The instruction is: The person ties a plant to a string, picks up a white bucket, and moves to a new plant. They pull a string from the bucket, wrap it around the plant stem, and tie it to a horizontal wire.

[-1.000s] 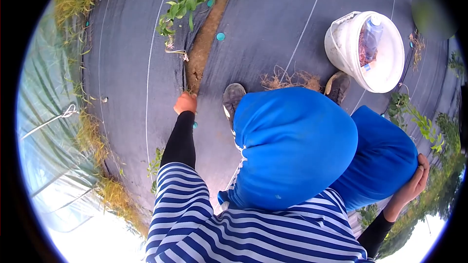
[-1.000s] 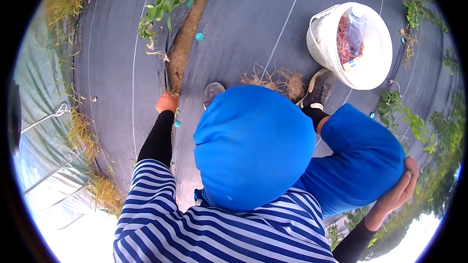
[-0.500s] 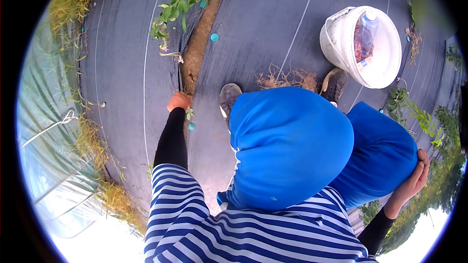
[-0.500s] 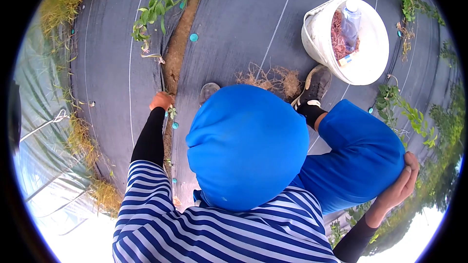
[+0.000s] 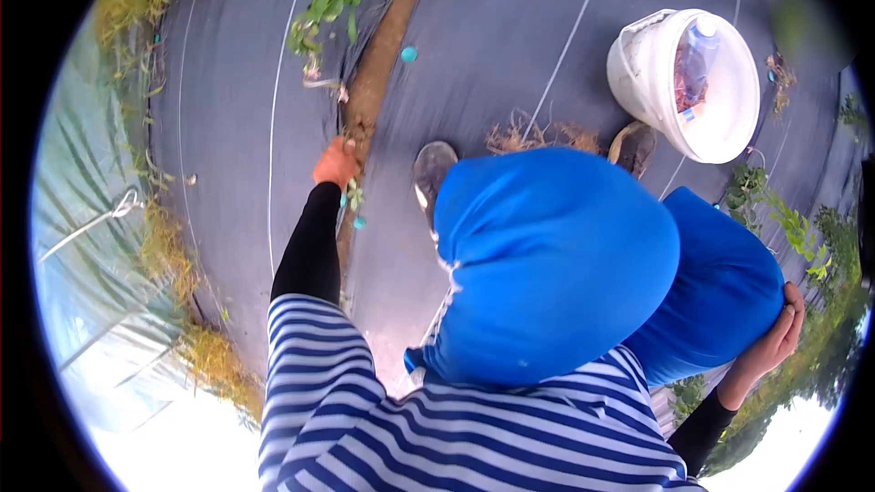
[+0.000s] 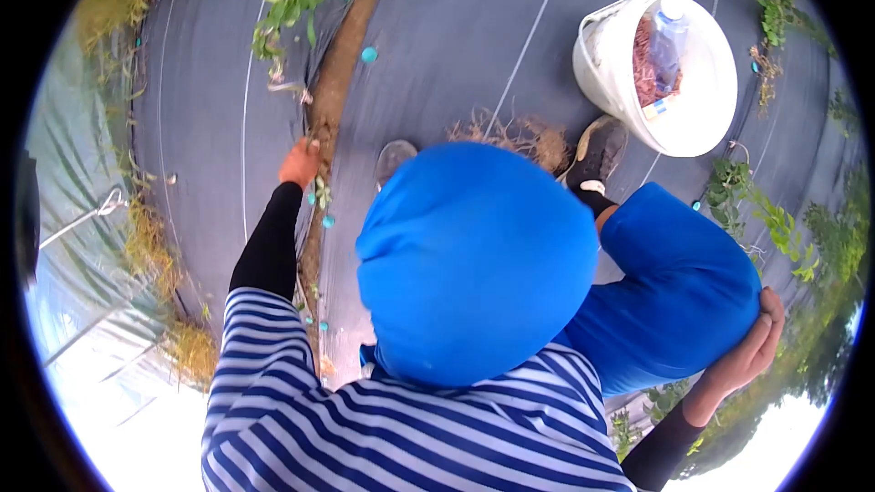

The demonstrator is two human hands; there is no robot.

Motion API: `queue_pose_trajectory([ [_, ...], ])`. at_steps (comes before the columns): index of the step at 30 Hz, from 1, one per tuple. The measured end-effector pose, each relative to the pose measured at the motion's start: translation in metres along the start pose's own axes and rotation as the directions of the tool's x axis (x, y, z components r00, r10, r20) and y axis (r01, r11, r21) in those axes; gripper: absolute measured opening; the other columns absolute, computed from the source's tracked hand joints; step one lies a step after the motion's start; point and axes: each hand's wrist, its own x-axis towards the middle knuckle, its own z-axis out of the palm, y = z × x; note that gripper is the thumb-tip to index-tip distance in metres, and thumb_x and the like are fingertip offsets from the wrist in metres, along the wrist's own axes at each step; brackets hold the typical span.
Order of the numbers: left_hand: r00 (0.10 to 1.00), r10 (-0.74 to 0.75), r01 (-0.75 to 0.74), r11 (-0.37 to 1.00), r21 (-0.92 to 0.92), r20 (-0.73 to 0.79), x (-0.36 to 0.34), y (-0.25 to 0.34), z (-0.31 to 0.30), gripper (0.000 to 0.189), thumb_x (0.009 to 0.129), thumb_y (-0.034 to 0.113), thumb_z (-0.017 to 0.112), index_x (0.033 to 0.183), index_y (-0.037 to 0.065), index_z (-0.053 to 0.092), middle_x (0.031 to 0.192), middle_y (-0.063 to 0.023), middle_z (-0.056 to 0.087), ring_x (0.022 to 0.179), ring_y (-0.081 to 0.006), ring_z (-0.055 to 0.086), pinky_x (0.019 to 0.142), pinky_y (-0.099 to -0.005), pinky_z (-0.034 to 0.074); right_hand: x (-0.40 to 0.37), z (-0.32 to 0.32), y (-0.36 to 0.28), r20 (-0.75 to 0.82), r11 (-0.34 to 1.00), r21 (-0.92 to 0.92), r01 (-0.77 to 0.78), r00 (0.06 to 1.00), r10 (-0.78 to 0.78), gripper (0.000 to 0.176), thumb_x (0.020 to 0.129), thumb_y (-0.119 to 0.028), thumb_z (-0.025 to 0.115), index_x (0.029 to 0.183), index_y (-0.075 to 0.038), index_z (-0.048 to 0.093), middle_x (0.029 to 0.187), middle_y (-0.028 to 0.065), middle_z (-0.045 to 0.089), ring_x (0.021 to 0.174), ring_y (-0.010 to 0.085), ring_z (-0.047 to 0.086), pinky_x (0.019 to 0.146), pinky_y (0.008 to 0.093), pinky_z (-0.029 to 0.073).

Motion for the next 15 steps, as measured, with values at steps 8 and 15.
queue_pose_trajectory([
  [8, 0.952, -0.065, -0.039, 0.942, -0.332, -0.298, -0.028, -0.08, 0.069, 0.034, 0.095, 0.031, 0.042, 0.084, -0.001, 0.049, 0.073, -0.0168, 0.057, 0.065, -0.0322, 0.059, 0.058, -0.041, 0.047, 0.004, 0.005, 0.0, -0.02, 1.0, -0.005, 0.002, 1.0, -0.002, 0.032, 0.095, -0.013, 0.035, 0.107, 0.006, 0.058, 0.109, 0.0112, 0.06, 0.104, 0.0202, 0.054, 0.095, 0.0311, 0.037],
  [15, 0.965, -0.161, 0.261, 0.68, -0.686, 0.208, -0.065, -0.116, 0.023, 0.026, 0.091, 0.028, 0.048, 0.09, 0.002, 0.05, 0.067, -0.0096, 0.054, 0.049, -0.0206, 0.055, 0.045, -0.0321, 0.047, 0.007, 0.006, -0.001, -0.005, 0.999, -0.015, 0.04, 0.999, -0.04, 0.031, 0.095, -0.013, 0.036, 0.107, 0.005, 0.059, 0.108, 0.0108, 0.06, 0.102, 0.0198, 0.054, 0.094, 0.0306, 0.038],
])
